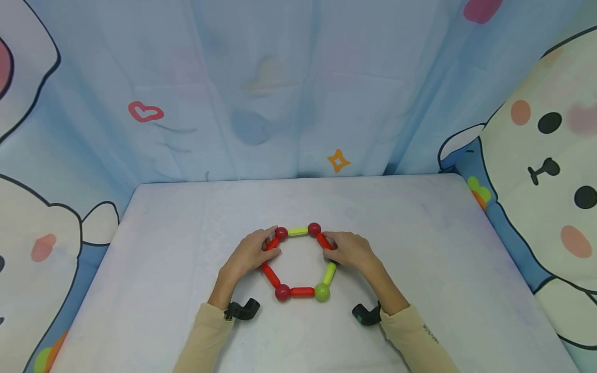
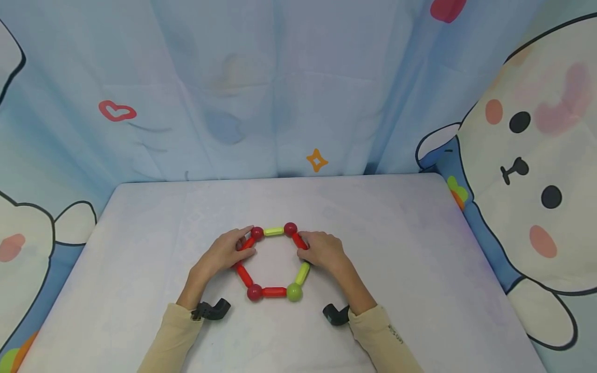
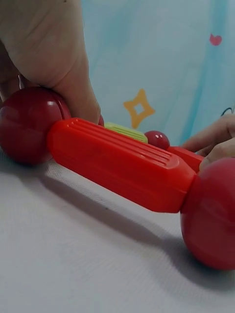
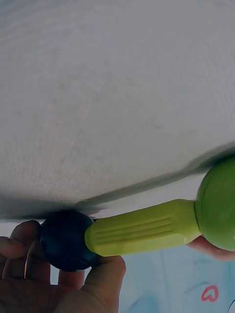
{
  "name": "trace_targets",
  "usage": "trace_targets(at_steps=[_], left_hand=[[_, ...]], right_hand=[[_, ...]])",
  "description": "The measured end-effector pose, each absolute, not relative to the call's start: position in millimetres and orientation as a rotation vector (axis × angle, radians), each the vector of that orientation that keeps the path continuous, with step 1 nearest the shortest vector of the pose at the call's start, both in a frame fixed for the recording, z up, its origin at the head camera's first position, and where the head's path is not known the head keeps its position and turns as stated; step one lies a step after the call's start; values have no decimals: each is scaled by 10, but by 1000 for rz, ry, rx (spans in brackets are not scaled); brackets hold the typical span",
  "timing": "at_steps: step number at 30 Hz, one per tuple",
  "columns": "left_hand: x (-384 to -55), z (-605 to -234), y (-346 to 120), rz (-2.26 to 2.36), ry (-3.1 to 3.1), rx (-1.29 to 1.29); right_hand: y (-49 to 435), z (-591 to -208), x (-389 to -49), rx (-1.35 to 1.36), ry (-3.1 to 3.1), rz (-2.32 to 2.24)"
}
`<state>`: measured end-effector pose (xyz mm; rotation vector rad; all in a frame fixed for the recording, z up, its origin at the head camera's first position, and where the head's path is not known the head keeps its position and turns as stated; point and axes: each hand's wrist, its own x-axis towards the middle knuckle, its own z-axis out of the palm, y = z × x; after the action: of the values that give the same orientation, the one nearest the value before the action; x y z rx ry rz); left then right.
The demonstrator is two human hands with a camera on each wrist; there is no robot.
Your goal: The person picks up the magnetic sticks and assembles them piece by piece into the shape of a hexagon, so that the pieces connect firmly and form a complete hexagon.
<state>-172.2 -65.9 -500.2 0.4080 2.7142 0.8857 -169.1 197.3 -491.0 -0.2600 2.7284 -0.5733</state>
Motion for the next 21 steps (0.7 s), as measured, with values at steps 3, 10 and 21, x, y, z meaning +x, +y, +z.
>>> trace_targets(at_steps=[3, 10, 21], left_hand=[[-1715, -4995, -648, 886, 2734, 409], [-1695, -5011, -624, 908, 2795, 354], [-1710, -5031, -622, 883, 2805, 343]], right_hand=[[1973, -4892, -1687, -254, 2722, -561], [1967, -4852, -1678, -272, 2681, -552], [1973, -4875, -1694, -265, 2667, -585]])
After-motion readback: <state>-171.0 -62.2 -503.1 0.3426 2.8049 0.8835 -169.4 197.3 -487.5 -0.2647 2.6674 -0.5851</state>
